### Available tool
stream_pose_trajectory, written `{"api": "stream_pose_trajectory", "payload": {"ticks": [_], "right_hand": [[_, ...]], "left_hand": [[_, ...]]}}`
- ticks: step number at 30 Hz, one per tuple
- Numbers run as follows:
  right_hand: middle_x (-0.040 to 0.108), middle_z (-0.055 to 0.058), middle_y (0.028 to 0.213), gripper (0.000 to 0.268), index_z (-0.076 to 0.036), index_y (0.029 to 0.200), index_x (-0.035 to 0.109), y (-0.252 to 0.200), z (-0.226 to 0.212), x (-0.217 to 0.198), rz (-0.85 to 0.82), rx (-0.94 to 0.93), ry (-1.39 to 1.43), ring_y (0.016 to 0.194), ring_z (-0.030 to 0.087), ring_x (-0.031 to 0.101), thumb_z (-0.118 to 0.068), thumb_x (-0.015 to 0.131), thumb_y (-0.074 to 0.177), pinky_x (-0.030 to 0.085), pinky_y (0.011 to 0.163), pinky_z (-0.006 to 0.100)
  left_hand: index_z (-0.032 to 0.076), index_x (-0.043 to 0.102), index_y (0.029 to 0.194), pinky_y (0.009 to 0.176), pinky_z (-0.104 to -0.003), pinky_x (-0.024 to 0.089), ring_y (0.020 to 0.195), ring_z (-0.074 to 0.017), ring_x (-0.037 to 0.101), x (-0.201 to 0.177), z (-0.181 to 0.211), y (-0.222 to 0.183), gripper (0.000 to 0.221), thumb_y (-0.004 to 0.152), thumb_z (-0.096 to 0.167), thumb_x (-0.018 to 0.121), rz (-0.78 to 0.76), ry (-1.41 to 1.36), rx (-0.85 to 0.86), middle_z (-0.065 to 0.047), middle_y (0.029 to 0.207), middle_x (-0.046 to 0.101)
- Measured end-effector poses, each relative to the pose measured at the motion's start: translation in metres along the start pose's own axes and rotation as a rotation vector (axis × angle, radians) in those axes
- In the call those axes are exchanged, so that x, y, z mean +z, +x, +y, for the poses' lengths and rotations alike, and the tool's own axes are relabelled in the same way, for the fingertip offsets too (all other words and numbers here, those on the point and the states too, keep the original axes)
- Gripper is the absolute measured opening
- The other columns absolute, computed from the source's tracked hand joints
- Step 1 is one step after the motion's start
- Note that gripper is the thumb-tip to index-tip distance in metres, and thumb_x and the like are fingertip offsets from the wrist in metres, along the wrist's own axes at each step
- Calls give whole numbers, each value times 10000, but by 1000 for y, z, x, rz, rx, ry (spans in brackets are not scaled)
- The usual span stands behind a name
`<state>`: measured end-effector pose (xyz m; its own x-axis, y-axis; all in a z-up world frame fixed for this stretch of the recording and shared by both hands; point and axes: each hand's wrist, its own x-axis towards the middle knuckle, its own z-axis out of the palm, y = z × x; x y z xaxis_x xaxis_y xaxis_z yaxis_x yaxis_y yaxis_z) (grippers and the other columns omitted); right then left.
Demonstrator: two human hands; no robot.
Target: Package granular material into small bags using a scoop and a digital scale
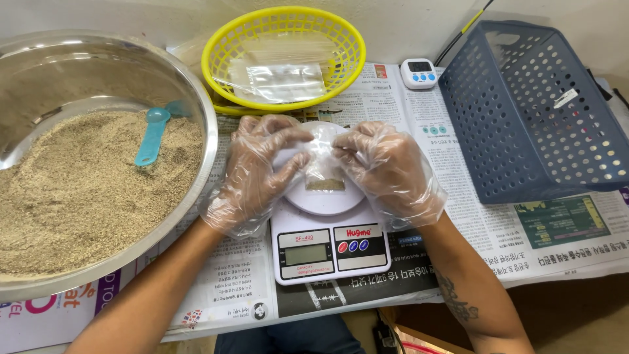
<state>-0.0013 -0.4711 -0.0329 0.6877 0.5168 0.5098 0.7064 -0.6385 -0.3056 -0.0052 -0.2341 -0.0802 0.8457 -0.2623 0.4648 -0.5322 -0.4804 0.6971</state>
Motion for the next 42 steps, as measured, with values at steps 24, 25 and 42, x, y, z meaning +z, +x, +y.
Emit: {"api": "stream_pose_trajectory", "payload": {"ticks": [24, 25, 42], "right_hand": [[671, 27, 1222, 396, -356, 1385, 624, -121, -80, -18, -344, -74, -604, 1038, 272, 613, -424, 529, 1006, 418, 922, 448], [649, 31, 1194, 390, -340, 1363, 639, -117, -84, -20, -320, -124, -681, 998, 271, 596, -442, 509, 1010, 420, 880, 448], [714, 182, 1100, 294, -72, 1277, 693, 7, -20, -23, -105, -24, -163, 845, 283, 668, -159, 723, 997, 599, 657, 384]], "left_hand": [[125, 686, 1149, 918, -496, 386, 1014, -337, 504, 1, 3, -3, 208, 1044, 207, 526, 120, 116, 252, -111, 1135, 640], [131, 688, 1145, 911, -495, 379, 1004, -331, 499, 1, 2, -3, 211, 1045, 215, 522, 119, 114, 240, -110, 1139, 639], [132, 687, 1167, 884, -503, 386, 1007, -348, 535, 10, -12, 1, 213, 1016, 209, 558, 162, 173, 237, -126, 1157, 611]]}}
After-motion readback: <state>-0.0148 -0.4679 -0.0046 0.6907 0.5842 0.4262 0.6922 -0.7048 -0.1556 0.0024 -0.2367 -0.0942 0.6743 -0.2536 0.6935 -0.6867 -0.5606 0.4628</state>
